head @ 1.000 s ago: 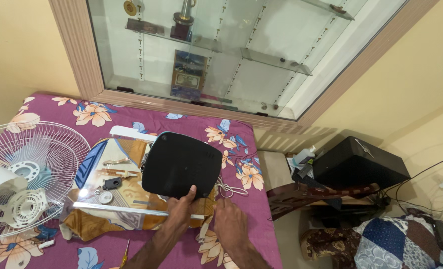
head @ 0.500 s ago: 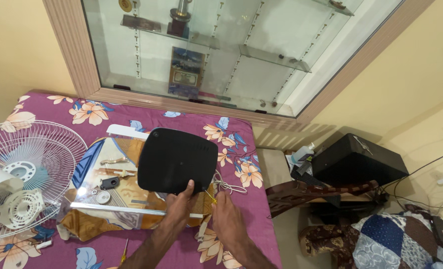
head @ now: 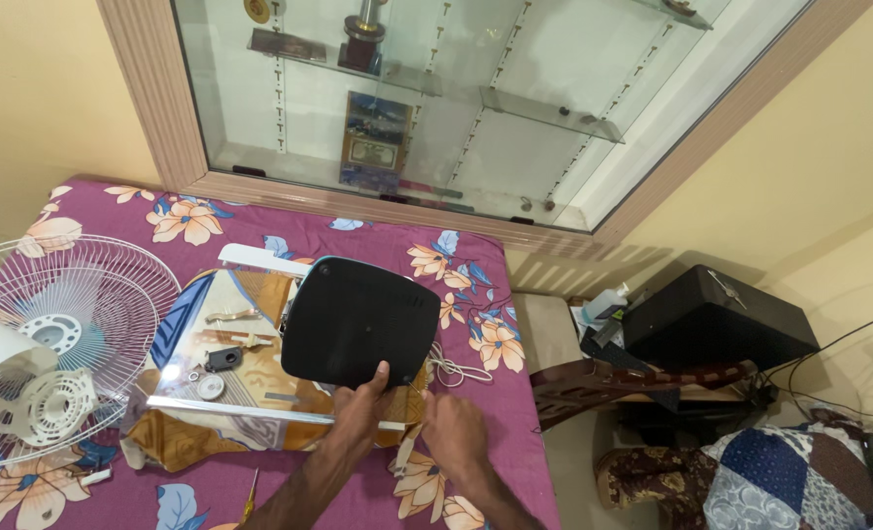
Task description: The person assembles an electric fan on a table. They handle the fan motor housing, attach the black rear cover, and use a screwdriver to secure screws. The fan cage and blades remain disassembled on the table.
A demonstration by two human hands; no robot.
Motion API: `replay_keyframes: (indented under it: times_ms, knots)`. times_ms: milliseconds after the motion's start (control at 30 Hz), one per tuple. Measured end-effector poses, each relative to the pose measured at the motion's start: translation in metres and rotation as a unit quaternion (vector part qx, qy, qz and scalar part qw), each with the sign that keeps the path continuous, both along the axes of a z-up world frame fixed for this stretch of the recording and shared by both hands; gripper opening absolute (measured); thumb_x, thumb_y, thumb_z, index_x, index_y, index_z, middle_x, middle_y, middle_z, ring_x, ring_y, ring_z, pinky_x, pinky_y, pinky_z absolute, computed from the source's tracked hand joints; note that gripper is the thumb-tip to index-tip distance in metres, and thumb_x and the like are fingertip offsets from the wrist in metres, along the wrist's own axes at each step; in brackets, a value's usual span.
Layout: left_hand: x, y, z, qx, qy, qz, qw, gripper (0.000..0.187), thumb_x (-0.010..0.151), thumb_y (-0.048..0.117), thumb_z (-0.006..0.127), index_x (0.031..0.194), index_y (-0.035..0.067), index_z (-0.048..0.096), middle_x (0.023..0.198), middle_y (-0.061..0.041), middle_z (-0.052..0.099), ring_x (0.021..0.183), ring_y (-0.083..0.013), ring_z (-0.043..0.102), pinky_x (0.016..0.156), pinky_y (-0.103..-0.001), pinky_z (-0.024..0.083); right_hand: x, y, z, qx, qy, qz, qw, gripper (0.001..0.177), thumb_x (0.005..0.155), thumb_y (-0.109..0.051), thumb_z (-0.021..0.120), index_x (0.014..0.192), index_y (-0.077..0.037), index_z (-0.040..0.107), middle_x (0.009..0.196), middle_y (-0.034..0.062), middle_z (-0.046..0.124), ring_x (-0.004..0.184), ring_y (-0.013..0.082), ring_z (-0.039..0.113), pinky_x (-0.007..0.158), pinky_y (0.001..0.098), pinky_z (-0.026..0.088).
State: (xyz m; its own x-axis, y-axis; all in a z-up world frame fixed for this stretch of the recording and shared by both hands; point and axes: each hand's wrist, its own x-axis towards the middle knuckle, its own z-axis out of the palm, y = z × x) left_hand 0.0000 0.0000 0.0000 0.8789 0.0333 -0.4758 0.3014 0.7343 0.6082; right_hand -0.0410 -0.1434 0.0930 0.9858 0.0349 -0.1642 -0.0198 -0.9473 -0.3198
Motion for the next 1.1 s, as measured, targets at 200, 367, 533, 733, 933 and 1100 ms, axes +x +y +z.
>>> replay_keyframes:
  times_ms: [200, 367, 533, 733, 933, 1100]
  knots:
    - [-0.001, 0.000, 0.005, 0.012, -0.039, 0.011, 0.999, 0.064, 0.089, 0.021, 0.072, 0.128, -0.021, 0.043, 0.132, -0.030, 0.056, 0.118, -0.0351, 0.066, 0.108, -0.042, 0.052, 0.002, -0.002, 0.005, 0.153, -0.016, -0.003, 0.988, 0.026, 0.103, -0.022, 0.048, 0.101, 0.003, 0.054, 0.074, 0.0200, 0.068, 0.069, 0.0348, 0.072, 0.067, 0.0490, 0.056]
    - [-0.005, 0.005, 0.011, 0.009, -0.020, 0.004, 1.000, 0.067, 0.089, 0.023, 0.073, 0.127, -0.026, 0.048, 0.128, -0.031, 0.060, 0.114, -0.0360, 0.068, 0.105, -0.044, 0.057, 0.000, 0.001, 0.003, 0.106, -0.101, 0.031, 0.989, 0.025, 0.090, -0.011, 0.063, 0.105, 0.006, 0.054, 0.086, 0.0262, 0.069, 0.079, 0.0403, 0.072, 0.072, 0.0501, 0.058]
    - [-0.004, 0.002, 0.008, -0.021, -0.014, 0.021, 0.999, 0.068, 0.090, 0.029, 0.073, 0.132, -0.019, 0.050, 0.128, -0.027, 0.062, 0.112, -0.0327, 0.067, 0.100, -0.045, 0.057, -0.008, 0.011, -0.006, -0.062, -0.149, 0.101, 0.982, 0.029, 0.077, -0.008, 0.068, 0.101, 0.002, 0.056, 0.091, 0.0238, 0.069, 0.083, 0.0400, 0.072, 0.070, 0.0491, 0.059]
    - [0.007, 0.003, -0.009, -0.052, -0.046, 0.023, 0.997, 0.075, 0.091, 0.036, 0.074, 0.135, -0.019, 0.047, 0.132, -0.027, 0.060, 0.120, -0.0340, 0.065, 0.106, -0.045, 0.056, -0.011, 0.010, 0.000, -0.007, -0.160, 0.086, 0.983, 0.016, 0.091, -0.010, 0.061, 0.100, 0.003, 0.056, 0.086, 0.0252, 0.068, 0.079, 0.0418, 0.072, 0.067, 0.0497, 0.058]
    - [0.010, 0.004, -0.016, -0.026, -0.026, 0.011, 0.999, 0.075, 0.088, 0.039, 0.072, 0.137, -0.012, 0.045, 0.132, -0.022, 0.059, 0.120, -0.0310, 0.064, 0.105, -0.045, 0.055, -0.007, 0.016, -0.004, 0.053, -0.125, 0.019, 0.991, 0.021, 0.102, -0.017, 0.056, 0.097, 0.003, 0.057, 0.078, 0.0259, 0.068, 0.075, 0.0434, 0.071, 0.065, 0.0519, 0.057]
    - [0.004, 0.006, -0.007, 0.002, -0.029, -0.006, 1.000, 0.076, 0.089, 0.039, 0.069, 0.140, -0.008, 0.038, 0.135, -0.022, 0.054, 0.125, -0.0321, 0.062, 0.110, -0.045, 0.055, 0.006, -0.003, -0.037, 0.217, -0.038, -0.080, 0.972, 0.022, 0.106, -0.020, 0.050, 0.098, -0.001, 0.056, 0.073, 0.0158, 0.064, 0.061, 0.0272, 0.061, 0.051, 0.0404, 0.047]
